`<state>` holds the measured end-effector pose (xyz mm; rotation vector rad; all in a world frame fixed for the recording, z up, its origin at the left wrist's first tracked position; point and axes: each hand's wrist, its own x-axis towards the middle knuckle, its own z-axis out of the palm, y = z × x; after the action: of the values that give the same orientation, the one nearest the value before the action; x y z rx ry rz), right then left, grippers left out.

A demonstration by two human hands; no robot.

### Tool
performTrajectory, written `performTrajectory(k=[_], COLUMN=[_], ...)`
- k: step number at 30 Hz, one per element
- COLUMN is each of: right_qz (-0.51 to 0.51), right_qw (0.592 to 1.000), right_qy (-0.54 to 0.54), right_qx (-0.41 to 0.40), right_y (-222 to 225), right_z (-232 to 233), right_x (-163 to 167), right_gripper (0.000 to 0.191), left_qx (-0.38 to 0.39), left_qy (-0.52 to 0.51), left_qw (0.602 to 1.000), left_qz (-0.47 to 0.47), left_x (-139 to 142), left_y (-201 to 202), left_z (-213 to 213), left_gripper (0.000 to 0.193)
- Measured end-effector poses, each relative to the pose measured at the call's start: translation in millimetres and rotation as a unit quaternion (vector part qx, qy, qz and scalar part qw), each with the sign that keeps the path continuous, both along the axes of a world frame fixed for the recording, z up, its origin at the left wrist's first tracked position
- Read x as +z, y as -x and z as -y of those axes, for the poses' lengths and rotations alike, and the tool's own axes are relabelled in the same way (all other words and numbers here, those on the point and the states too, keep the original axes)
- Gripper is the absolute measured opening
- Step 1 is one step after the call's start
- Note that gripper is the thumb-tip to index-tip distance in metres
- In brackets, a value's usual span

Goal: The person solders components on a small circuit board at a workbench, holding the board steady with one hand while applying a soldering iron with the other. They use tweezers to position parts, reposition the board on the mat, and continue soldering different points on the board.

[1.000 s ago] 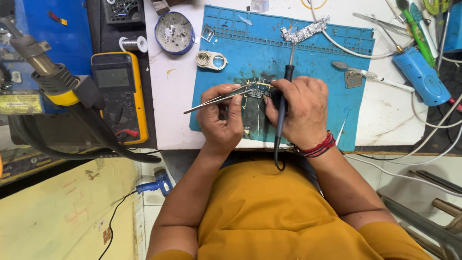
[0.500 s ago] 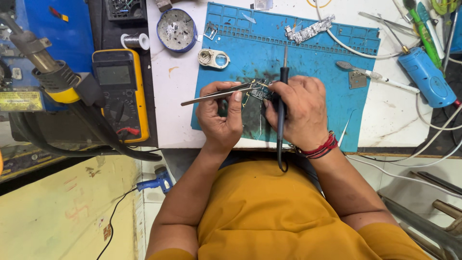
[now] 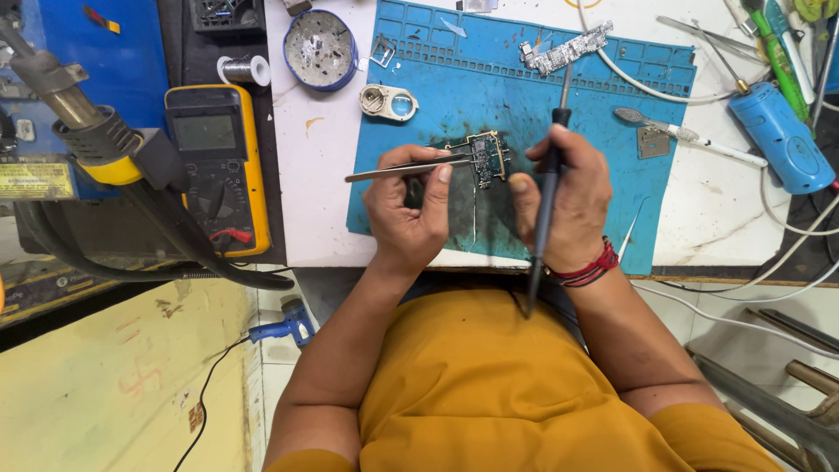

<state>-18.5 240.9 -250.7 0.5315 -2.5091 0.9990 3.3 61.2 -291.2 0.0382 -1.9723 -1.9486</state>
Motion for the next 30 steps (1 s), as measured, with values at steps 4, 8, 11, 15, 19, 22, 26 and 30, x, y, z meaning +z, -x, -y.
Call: performTrajectory(k=[4,8,11,15,19,22,26,30], right_qz=[0.023,0.034,0.025,0.016,0.017,0.015,0.021,0.012], right_qw=[0.995,0.994,0.990,0.994,0.995,0.995,0.994,0.995], right_qy=[0.095,0.101,0.135,0.100,0.079,0.078,0.084,0.079], right_qx=[-0.025,-0.010,0.015,0.042,0.066,0.068,0.059,0.062], right_y=[-4.7,-10.5,-12.1,-10.8,-8.1,-7.3,-8.1,-6.9], right_z=[-7.5,-21.8,-23.5,-21.8,-20.6,-19.6,-19.5,-19.1], right_x=[-14.2,-20.9,-24.2,-22.0,-17.7,-16.5,-16.0,-17.7], right_gripper=[0.031,0.017,0.015,0.012,0.010,0.011,0.010,0.010], left_qx=[-0.036,-0.050,-0.055,-0.054,-0.053,-0.054,-0.053,-0.052], left_qy=[0.043,0.122,0.137,0.147,0.156,0.160,0.156,0.149], left_qw=[0.996,0.991,0.989,0.988,0.986,0.986,0.986,0.987], left_qz=[0.070,-0.008,-0.009,-0.012,-0.009,-0.016,-0.024,-0.020], left_x=[3.7,8.2,9.9,9.8,8.1,7.3,6.8,6.5], left_y=[-0.6,1.6,3.5,3.7,4.4,4.3,4.3,4.0], left_z=[-1.5,-2.4,-2.1,-2.0,-2.3,-2.5,-2.4,-2.9], left_gripper=[0.012,0.010,0.011,0.012,0.013,0.013,0.013,0.013])
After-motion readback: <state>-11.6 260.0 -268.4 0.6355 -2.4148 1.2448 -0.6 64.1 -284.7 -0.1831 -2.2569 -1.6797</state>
